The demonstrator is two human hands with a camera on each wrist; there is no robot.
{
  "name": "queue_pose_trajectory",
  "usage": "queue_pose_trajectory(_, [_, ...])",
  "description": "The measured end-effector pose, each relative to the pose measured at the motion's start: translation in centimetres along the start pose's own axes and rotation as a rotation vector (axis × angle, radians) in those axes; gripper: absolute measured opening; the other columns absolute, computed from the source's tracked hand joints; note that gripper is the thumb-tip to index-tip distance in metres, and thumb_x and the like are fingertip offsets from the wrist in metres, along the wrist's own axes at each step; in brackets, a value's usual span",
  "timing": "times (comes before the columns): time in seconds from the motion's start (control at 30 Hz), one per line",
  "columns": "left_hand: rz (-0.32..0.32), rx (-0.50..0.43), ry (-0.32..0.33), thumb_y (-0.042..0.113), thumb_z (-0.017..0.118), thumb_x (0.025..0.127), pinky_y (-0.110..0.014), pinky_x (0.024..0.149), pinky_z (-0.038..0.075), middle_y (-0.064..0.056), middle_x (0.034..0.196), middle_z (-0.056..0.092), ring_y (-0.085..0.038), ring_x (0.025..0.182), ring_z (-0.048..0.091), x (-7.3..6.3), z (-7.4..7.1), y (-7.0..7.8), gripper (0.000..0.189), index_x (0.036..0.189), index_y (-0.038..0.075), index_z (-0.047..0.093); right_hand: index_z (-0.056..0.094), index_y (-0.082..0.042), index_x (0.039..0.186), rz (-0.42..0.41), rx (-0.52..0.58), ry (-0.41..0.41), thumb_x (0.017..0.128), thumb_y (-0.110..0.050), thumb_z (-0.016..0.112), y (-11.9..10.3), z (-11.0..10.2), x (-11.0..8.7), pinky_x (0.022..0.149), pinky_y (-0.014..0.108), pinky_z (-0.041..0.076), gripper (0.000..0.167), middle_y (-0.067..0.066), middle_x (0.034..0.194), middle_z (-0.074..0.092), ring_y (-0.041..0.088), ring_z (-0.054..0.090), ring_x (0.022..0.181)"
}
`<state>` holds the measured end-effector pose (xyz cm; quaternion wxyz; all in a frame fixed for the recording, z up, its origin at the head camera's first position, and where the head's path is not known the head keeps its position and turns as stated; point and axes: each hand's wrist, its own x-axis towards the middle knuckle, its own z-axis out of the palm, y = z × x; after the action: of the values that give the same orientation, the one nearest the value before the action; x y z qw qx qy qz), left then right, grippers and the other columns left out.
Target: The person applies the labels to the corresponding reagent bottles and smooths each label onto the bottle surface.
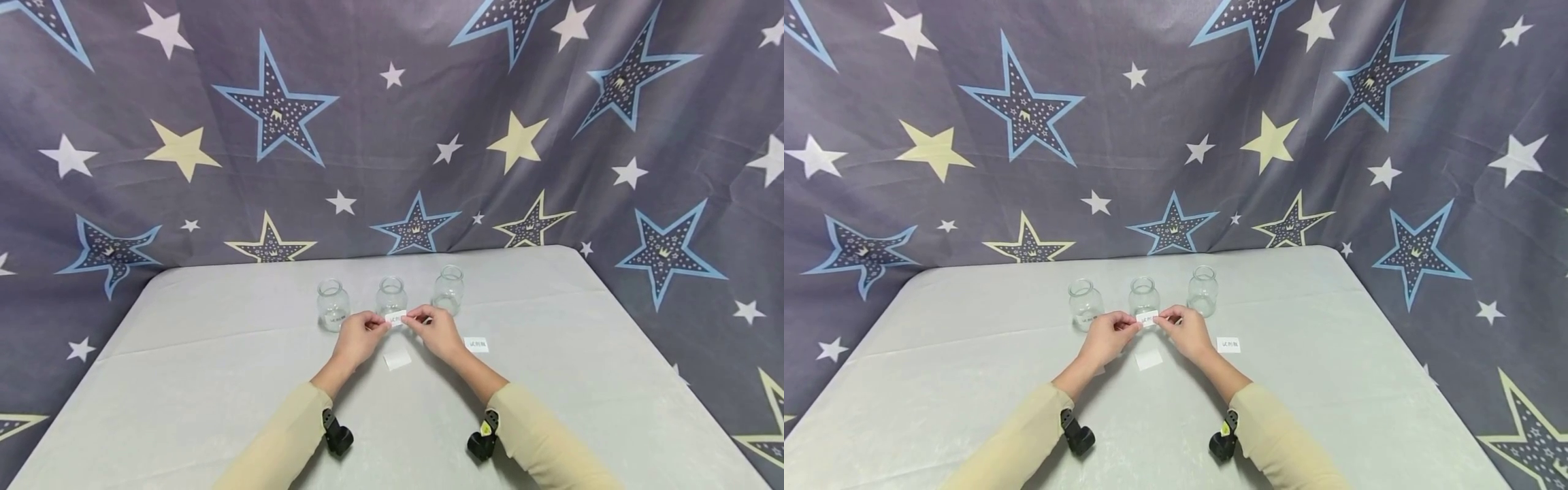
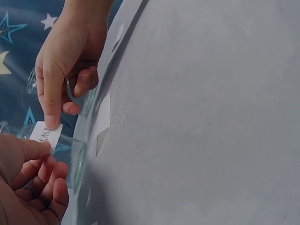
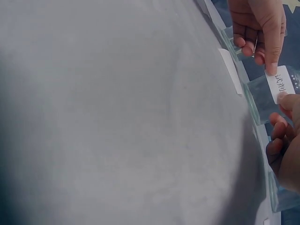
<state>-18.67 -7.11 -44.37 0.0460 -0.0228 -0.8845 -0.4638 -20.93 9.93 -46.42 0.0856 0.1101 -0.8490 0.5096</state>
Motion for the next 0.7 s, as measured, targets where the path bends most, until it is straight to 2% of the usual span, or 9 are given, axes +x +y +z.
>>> queue_pose_trajectory(0.23, [-0.006, 0.006, 0.008, 0.015, 0.067, 0.085, -0.021, 0.060, 0.044, -0.007, 0.076, 0.065, -0.010, 0.066, 0.054, 0.18, 0.12, -0.14, 0.013, 0.085, 0.002, 0.068, 0.071, -0.004, 0.082, 0.003, 0.005, -0.005, 0.080, -0.014, 0.073, 0.02, 0.02, 0.09, 0.056, 0.016, 0.042, 0.011, 0.007, 0.071, 0.065, 0.008, 0.052, 0.063])
queue_pose_trajectory(0.47, [0.026, 0.005, 0.015, 0.015, 0.066, 0.085, -0.023, 0.062, 0.045, -0.008, 0.076, 0.066, -0.010, 0.067, 0.054, 0.19, 0.12, -0.17, 0.014, 0.085, 0.001, 0.069, 0.070, -0.004, 0.082, 0.000, 0.001, 0.012, 0.080, -0.013, 0.073, 0.06, 0.14, 0.22, 0.055, 0.016, 0.042, 0.010, 0.008, 0.071, 0.065, 0.009, 0.052, 0.063])
queue_pose_trajectory(0.7, [0.022, 0.006, 0.021, 0.015, 0.067, 0.084, -0.022, 0.062, 0.045, -0.007, 0.076, 0.066, -0.010, 0.067, 0.054, 0.19, 0.01, -0.39, 0.014, 0.085, 0.002, 0.069, 0.070, -0.003, 0.081, -0.014, -0.012, 0.015, 0.079, -0.013, 0.073, -0.01, 0.39, 0.24, 0.056, 0.016, 0.042, 0.011, 0.007, 0.070, 0.064, 0.008, 0.051, 0.063])
